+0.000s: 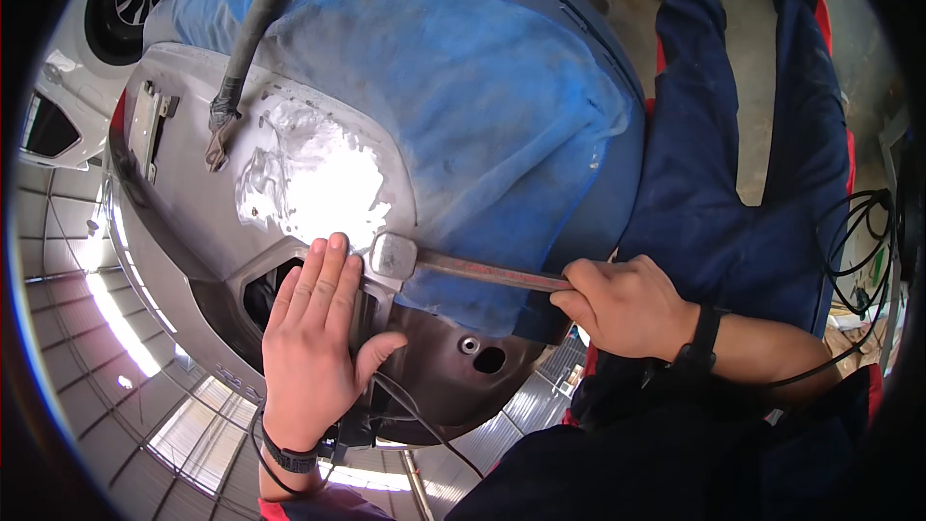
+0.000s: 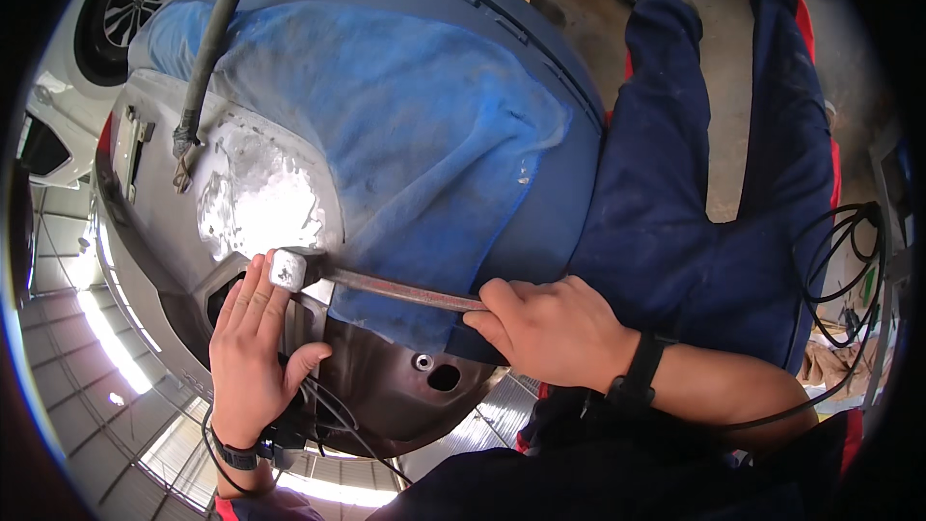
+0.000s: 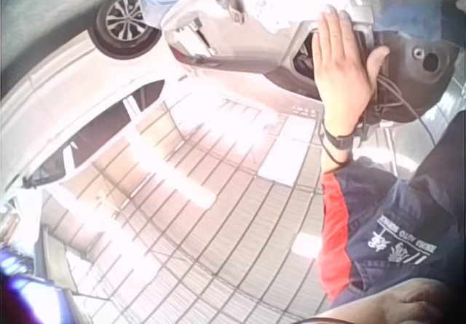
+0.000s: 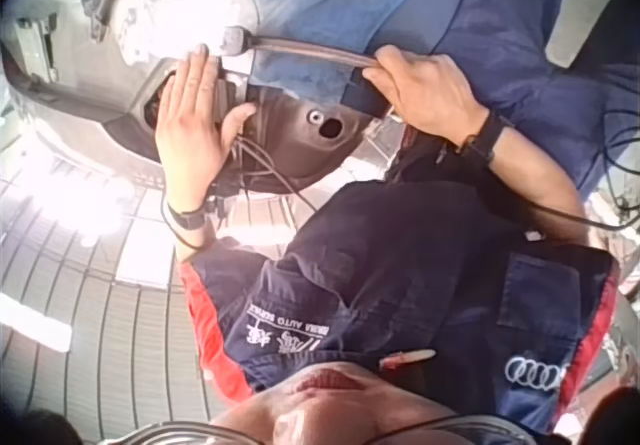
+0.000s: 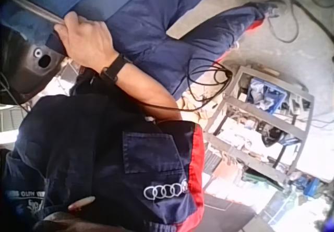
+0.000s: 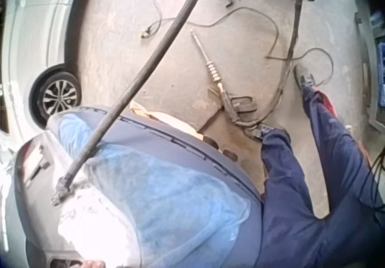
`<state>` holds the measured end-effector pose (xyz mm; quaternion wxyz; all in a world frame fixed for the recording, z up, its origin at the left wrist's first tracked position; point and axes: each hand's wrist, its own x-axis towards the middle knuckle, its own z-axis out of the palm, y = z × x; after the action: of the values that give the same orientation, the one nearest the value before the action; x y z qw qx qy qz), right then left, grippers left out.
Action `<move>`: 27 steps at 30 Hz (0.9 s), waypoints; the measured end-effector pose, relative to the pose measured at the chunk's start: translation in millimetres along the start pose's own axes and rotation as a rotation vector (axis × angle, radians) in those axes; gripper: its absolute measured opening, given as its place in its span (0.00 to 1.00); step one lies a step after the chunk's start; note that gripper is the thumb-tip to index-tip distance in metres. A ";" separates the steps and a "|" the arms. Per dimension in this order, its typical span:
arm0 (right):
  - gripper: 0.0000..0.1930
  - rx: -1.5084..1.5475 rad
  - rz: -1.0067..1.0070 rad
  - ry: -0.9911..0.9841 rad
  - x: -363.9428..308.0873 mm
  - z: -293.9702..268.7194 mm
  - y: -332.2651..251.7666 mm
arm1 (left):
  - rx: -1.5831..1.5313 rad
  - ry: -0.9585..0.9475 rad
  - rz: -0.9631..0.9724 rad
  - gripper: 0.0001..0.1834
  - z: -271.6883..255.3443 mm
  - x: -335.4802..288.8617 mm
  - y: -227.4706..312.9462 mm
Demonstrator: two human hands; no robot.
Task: Repairing a dent on a car panel using a hammer and a spot welder.
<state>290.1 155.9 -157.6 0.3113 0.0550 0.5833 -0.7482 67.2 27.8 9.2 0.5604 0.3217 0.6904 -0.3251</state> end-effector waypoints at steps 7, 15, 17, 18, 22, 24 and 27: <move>0.10 -0.031 0.010 -0.037 -5.8 -4.8 -6.3 | -0.131 0.053 0.011 0.36 -2.3 -5.0 -4.4; 0.09 -0.007 -0.027 0.008 -1.8 -3.8 -7.3 | -0.169 0.060 -0.003 0.35 2.1 -12.4 -10.3; 0.09 -0.020 -0.010 -0.008 -0.9 -3.6 -6.8 | -0.180 0.071 -0.007 0.35 1.8 -12.5 -9.8; 0.08 -0.029 0.012 -0.015 -0.5 -2.3 -5.6 | -0.185 0.080 -0.002 0.36 4.3 -10.6 -11.1; 0.07 -0.047 -0.048 -0.024 -5.9 -1.8 -7.3 | -0.220 0.089 0.010 0.36 6.6 -13.9 -14.5; 0.11 -0.071 -0.025 -0.011 -1.3 -1.0 -7.8 | -0.234 0.095 0.010 0.36 8.5 -14.0 -15.4; 0.10 -0.058 -0.002 -0.001 -5.4 -1.8 -9.5 | -0.250 0.086 0.034 0.36 15.1 -9.9 -20.2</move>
<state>288.9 160.9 -147.7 0.3124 0.0452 0.6046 -0.7313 61.0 3.1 18.3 0.5715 0.2746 0.7434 -0.2127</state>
